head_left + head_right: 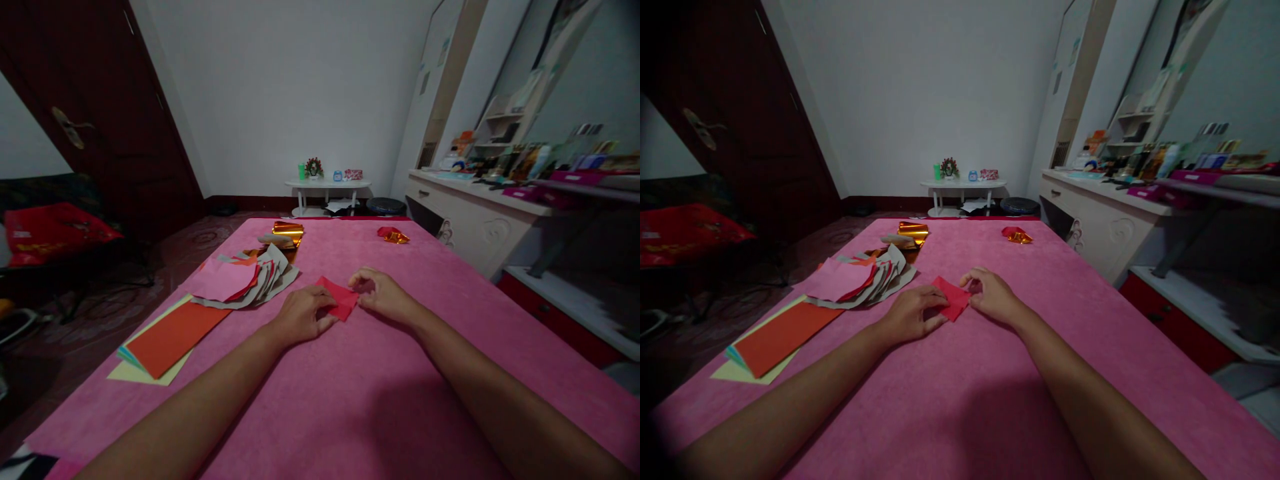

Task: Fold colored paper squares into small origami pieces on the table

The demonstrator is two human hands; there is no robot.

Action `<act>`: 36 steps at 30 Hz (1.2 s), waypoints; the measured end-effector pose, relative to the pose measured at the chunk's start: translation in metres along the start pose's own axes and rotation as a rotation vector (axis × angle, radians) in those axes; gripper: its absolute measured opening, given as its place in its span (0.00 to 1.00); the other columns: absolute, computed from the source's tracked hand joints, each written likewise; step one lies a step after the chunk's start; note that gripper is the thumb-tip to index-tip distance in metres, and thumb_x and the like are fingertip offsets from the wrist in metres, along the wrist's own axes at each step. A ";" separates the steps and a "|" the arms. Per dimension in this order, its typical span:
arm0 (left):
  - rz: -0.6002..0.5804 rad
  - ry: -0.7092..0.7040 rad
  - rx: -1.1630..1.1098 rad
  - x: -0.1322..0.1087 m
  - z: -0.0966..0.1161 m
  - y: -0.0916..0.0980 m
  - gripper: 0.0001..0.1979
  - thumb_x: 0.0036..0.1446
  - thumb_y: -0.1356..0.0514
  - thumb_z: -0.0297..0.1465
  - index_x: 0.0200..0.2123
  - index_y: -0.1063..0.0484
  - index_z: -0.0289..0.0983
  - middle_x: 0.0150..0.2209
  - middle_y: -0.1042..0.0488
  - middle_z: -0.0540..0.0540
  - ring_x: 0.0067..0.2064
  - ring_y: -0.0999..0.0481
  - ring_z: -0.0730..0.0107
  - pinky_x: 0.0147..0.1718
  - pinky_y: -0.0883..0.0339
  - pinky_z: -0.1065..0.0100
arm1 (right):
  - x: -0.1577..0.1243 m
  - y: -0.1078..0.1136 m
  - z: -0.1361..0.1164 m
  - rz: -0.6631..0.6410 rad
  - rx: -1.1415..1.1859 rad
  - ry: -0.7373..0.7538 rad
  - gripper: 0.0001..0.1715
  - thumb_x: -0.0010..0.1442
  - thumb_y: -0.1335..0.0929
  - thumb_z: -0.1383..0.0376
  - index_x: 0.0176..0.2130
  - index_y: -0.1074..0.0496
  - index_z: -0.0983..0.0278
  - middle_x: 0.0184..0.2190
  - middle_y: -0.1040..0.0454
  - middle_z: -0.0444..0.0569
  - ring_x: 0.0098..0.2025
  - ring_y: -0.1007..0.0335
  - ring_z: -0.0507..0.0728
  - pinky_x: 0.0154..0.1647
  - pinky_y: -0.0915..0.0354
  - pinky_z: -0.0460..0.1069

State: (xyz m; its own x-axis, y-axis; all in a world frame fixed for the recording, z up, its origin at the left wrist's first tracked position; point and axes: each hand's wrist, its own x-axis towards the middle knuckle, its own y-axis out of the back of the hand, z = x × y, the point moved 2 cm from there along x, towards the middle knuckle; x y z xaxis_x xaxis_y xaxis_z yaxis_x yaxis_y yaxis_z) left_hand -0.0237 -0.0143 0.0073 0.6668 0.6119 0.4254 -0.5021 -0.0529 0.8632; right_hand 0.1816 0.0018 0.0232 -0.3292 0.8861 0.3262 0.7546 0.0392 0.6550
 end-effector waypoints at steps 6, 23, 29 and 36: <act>-0.009 -0.034 -0.003 0.001 0.002 0.000 0.11 0.60 0.46 0.32 0.43 0.25 0.39 0.39 0.23 0.45 0.41 0.26 0.66 0.40 0.35 0.67 | -0.005 -0.011 -0.006 -0.235 0.050 0.071 0.17 0.43 0.32 0.76 0.35 0.24 0.64 0.34 0.27 0.45 0.37 0.32 0.53 0.41 0.37 0.48; 0.032 -0.049 -0.033 -0.001 -0.001 -0.002 0.08 0.57 0.44 0.27 0.35 0.24 0.39 0.34 0.24 0.47 0.39 0.27 0.69 0.38 0.35 0.69 | -0.011 -0.026 0.013 -0.115 0.088 -0.039 0.04 0.47 0.30 0.72 0.23 0.26 0.66 0.22 0.32 0.42 0.25 0.38 0.49 0.26 0.44 0.44; -0.053 -0.067 0.010 -0.009 0.001 0.001 0.10 0.60 0.46 0.29 0.37 0.24 0.38 0.38 0.26 0.45 0.41 0.28 0.68 0.39 0.34 0.69 | -0.023 -0.025 -0.002 -0.090 -0.083 0.079 0.07 0.53 0.33 0.72 0.25 0.28 0.64 0.25 0.33 0.43 0.27 0.38 0.50 0.28 0.45 0.45; -0.080 -0.073 -0.064 -0.017 0.011 0.006 0.11 0.62 0.48 0.31 0.39 0.25 0.38 0.40 0.26 0.43 0.41 0.28 0.68 0.40 0.34 0.67 | -0.039 -0.028 -0.020 -0.104 -0.185 0.104 0.08 0.53 0.34 0.72 0.24 0.33 0.64 0.25 0.33 0.42 0.29 0.39 0.51 0.31 0.47 0.47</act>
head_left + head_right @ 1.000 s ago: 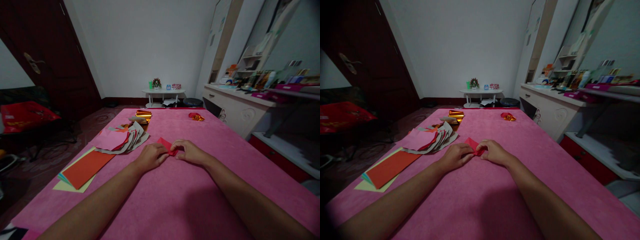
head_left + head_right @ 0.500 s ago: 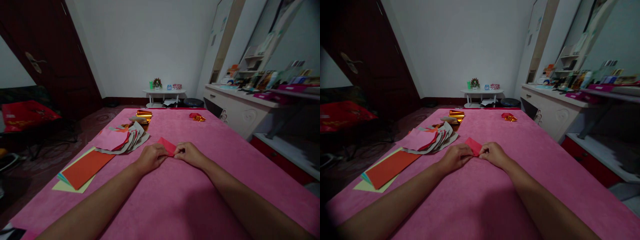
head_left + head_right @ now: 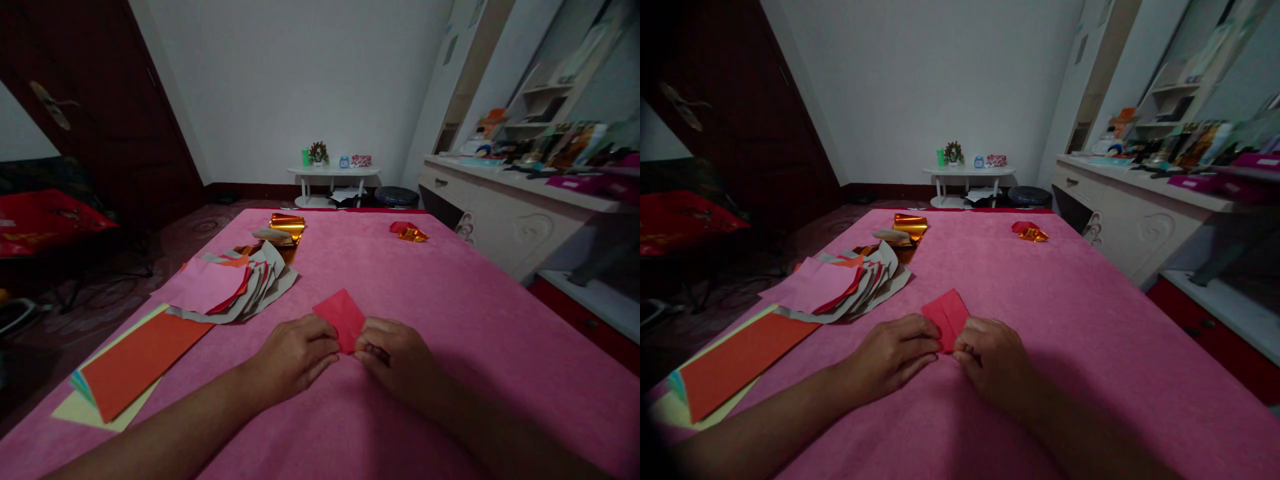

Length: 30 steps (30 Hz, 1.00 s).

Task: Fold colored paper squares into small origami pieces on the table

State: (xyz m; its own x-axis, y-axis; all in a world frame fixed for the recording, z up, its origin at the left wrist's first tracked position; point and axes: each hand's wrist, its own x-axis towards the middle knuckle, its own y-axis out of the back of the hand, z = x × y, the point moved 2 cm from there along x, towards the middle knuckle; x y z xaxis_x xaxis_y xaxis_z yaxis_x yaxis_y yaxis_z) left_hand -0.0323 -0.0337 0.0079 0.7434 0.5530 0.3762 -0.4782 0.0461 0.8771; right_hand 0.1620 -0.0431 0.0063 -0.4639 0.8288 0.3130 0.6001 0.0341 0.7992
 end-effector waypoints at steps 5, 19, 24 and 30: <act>0.027 0.082 -0.118 0.007 -0.005 -0.003 0.09 0.59 0.44 0.32 0.36 0.23 0.40 0.38 0.26 0.46 0.39 0.28 0.68 0.39 0.34 0.66 | -0.002 0.001 -0.004 -0.038 0.035 -0.221 0.07 0.51 0.33 0.73 0.25 0.32 0.63 0.26 0.31 0.42 0.29 0.38 0.51 0.30 0.47 0.46; 0.044 0.354 -0.356 0.021 -0.009 -0.012 0.07 0.53 0.40 0.28 0.24 0.28 0.38 0.28 0.30 0.50 0.33 0.32 0.71 0.35 0.39 0.67 | -0.010 -0.002 -0.007 0.009 -0.070 -0.326 0.07 0.54 0.33 0.69 0.25 0.31 0.62 0.26 0.29 0.46 0.28 0.38 0.53 0.29 0.47 0.48; 0.063 0.385 -0.270 0.024 -0.006 -0.015 0.08 0.54 0.41 0.28 0.22 0.32 0.37 0.28 0.30 0.49 0.33 0.32 0.69 0.35 0.40 0.65 | -0.011 -0.003 -0.006 0.009 -0.098 -0.290 0.06 0.53 0.34 0.69 0.25 0.32 0.62 0.26 0.30 0.45 0.28 0.38 0.53 0.29 0.48 0.48; 0.031 0.363 -0.305 0.023 -0.007 -0.013 0.06 0.54 0.39 0.30 0.25 0.29 0.38 0.31 0.29 0.49 0.36 0.32 0.68 0.38 0.39 0.65 | -0.012 -0.004 -0.002 0.006 -0.127 -0.272 0.07 0.54 0.34 0.69 0.25 0.34 0.62 0.25 0.31 0.45 0.27 0.39 0.52 0.28 0.49 0.48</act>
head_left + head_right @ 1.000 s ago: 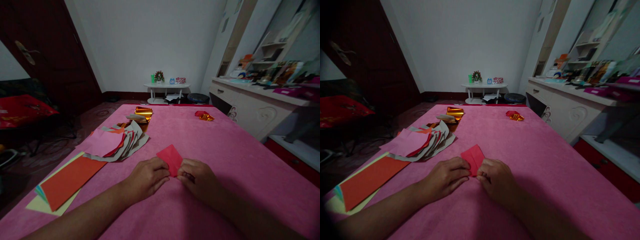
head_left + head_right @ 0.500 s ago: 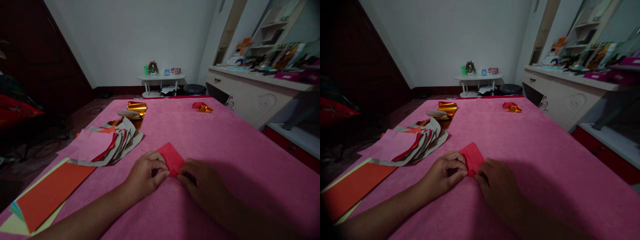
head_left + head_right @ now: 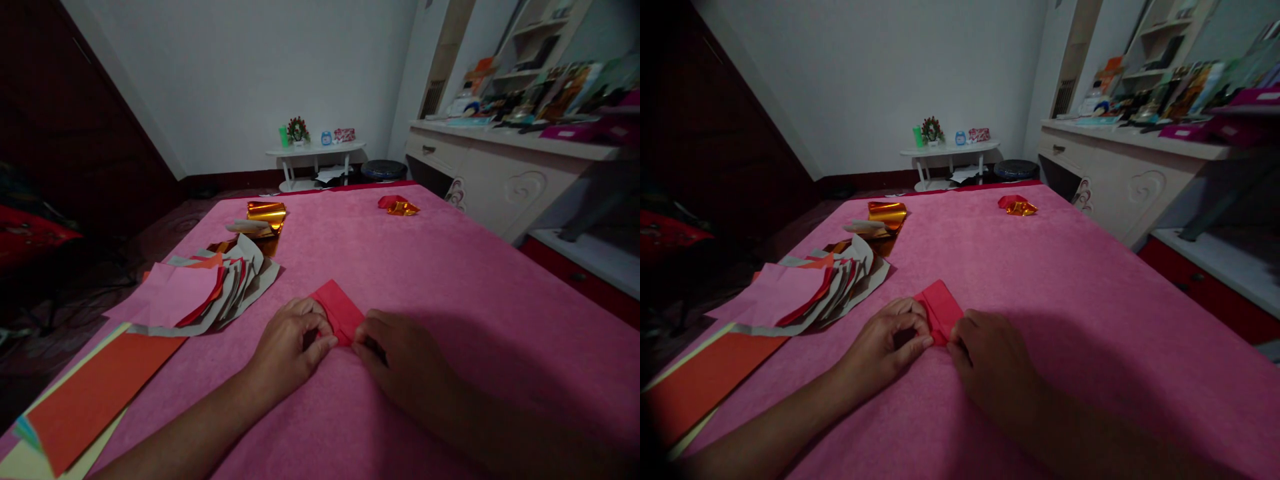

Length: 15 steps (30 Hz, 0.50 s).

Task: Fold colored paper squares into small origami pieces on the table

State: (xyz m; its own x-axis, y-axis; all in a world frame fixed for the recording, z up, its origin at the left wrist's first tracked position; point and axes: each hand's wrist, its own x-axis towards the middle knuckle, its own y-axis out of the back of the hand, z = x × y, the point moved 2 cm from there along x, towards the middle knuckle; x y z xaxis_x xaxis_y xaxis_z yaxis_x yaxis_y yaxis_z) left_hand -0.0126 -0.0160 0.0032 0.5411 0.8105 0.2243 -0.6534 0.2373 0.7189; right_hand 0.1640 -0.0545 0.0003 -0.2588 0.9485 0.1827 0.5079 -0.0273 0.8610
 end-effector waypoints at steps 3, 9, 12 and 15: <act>-0.024 -0.007 -0.032 0.000 -0.001 0.001 0.07 0.54 0.39 0.30 0.25 0.29 0.38 0.31 0.29 0.50 0.36 0.31 0.69 0.39 0.39 0.65 | 0.001 0.000 0.000 0.001 0.000 0.008 0.07 0.55 0.35 0.69 0.25 0.33 0.62 0.25 0.31 0.45 0.27 0.39 0.52 0.29 0.49 0.48; 0.018 -0.031 0.084 0.002 -0.001 -0.004 0.10 0.57 0.43 0.30 0.24 0.33 0.37 0.29 0.31 0.49 0.34 0.33 0.68 0.37 0.40 0.65 | -0.001 0.000 0.000 -0.004 -0.002 0.033 0.06 0.55 0.34 0.70 0.26 0.33 0.62 0.26 0.30 0.45 0.28 0.38 0.52 0.30 0.48 0.49; 0.022 -0.045 0.130 0.002 0.001 -0.004 0.09 0.57 0.43 0.30 0.25 0.34 0.37 0.30 0.30 0.48 0.35 0.33 0.66 0.37 0.39 0.64 | 0.000 0.000 0.000 -0.009 0.009 0.025 0.06 0.54 0.34 0.70 0.26 0.32 0.62 0.26 0.30 0.45 0.28 0.37 0.52 0.30 0.47 0.49; 0.023 -0.048 0.146 0.001 0.004 -0.004 0.08 0.56 0.44 0.29 0.24 0.35 0.37 0.29 0.31 0.47 0.34 0.33 0.66 0.36 0.39 0.63 | 0.001 0.001 0.000 -0.016 0.012 0.018 0.06 0.53 0.33 0.71 0.25 0.32 0.63 0.26 0.30 0.45 0.27 0.37 0.52 0.29 0.48 0.48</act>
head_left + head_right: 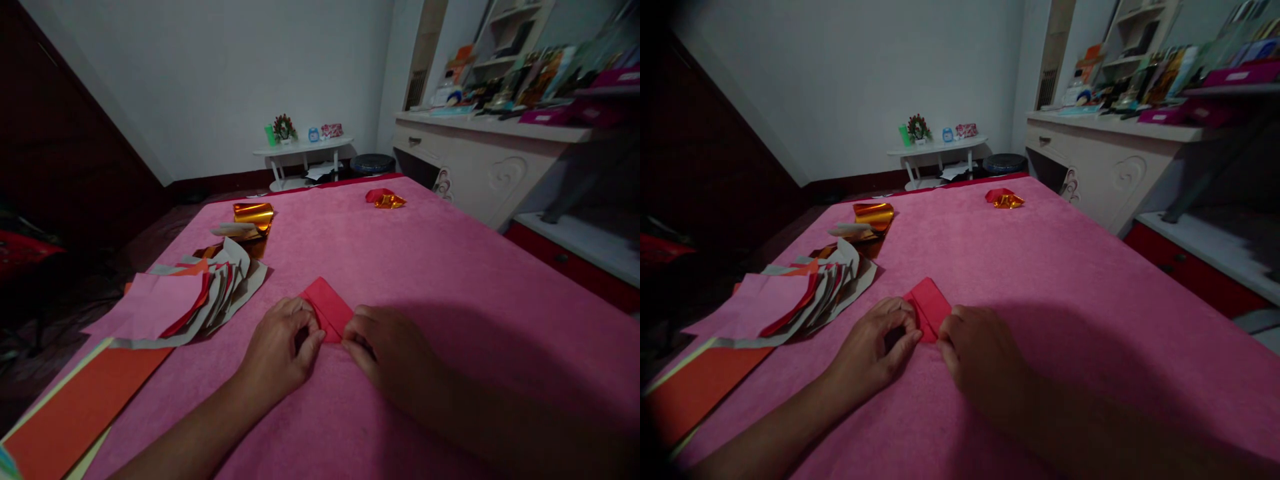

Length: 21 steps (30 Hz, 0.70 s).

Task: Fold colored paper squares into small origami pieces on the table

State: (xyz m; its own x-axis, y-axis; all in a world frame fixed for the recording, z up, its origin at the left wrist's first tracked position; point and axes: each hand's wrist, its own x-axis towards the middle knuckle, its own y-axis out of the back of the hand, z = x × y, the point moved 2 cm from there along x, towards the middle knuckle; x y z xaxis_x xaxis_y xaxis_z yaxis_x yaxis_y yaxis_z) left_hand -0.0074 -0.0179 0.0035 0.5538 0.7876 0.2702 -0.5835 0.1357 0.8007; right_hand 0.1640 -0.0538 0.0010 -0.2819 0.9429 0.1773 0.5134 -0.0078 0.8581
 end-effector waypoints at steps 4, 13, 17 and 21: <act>-0.001 0.024 0.012 0.001 0.001 -0.001 0.08 0.55 0.44 0.28 0.24 0.35 0.37 0.29 0.30 0.47 0.35 0.33 0.66 0.37 0.39 0.63 | 0.000 0.000 -0.001 0.014 -0.010 0.007 0.08 0.53 0.34 0.71 0.24 0.33 0.63 0.25 0.30 0.44 0.26 0.39 0.51 0.28 0.49 0.48; 0.003 0.054 0.069 0.002 0.001 -0.003 0.07 0.53 0.43 0.27 0.23 0.35 0.37 0.31 0.31 0.47 0.36 0.33 0.65 0.37 0.38 0.63 | 0.000 -0.002 0.001 0.027 -0.001 -0.003 0.07 0.51 0.34 0.71 0.24 0.34 0.63 0.25 0.30 0.44 0.24 0.41 0.50 0.27 0.50 0.48; -0.007 0.059 0.053 0.003 0.000 -0.003 0.08 0.52 0.42 0.28 0.22 0.34 0.37 0.31 0.32 0.47 0.36 0.33 0.65 0.36 0.38 0.64 | -0.001 -0.002 0.001 0.035 0.028 -0.047 0.06 0.51 0.33 0.72 0.31 0.33 0.62 0.26 0.29 0.44 0.27 0.37 0.52 0.29 0.48 0.48; -0.007 0.073 0.046 0.003 -0.001 -0.003 0.07 0.52 0.42 0.28 0.23 0.34 0.37 0.31 0.32 0.47 0.36 0.33 0.66 0.35 0.38 0.64 | -0.001 -0.001 -0.002 0.047 0.017 0.028 0.10 0.55 0.34 0.72 0.39 0.32 0.61 0.31 0.26 0.44 0.31 0.33 0.53 0.33 0.45 0.48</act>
State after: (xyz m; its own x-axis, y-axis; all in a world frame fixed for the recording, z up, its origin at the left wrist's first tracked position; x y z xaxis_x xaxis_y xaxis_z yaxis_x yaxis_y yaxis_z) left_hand -0.0050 -0.0153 0.0011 0.5118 0.8287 0.2265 -0.5512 0.1145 0.8265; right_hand 0.1623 -0.0556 0.0005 -0.2791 0.9321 0.2310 0.5404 -0.0464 0.8401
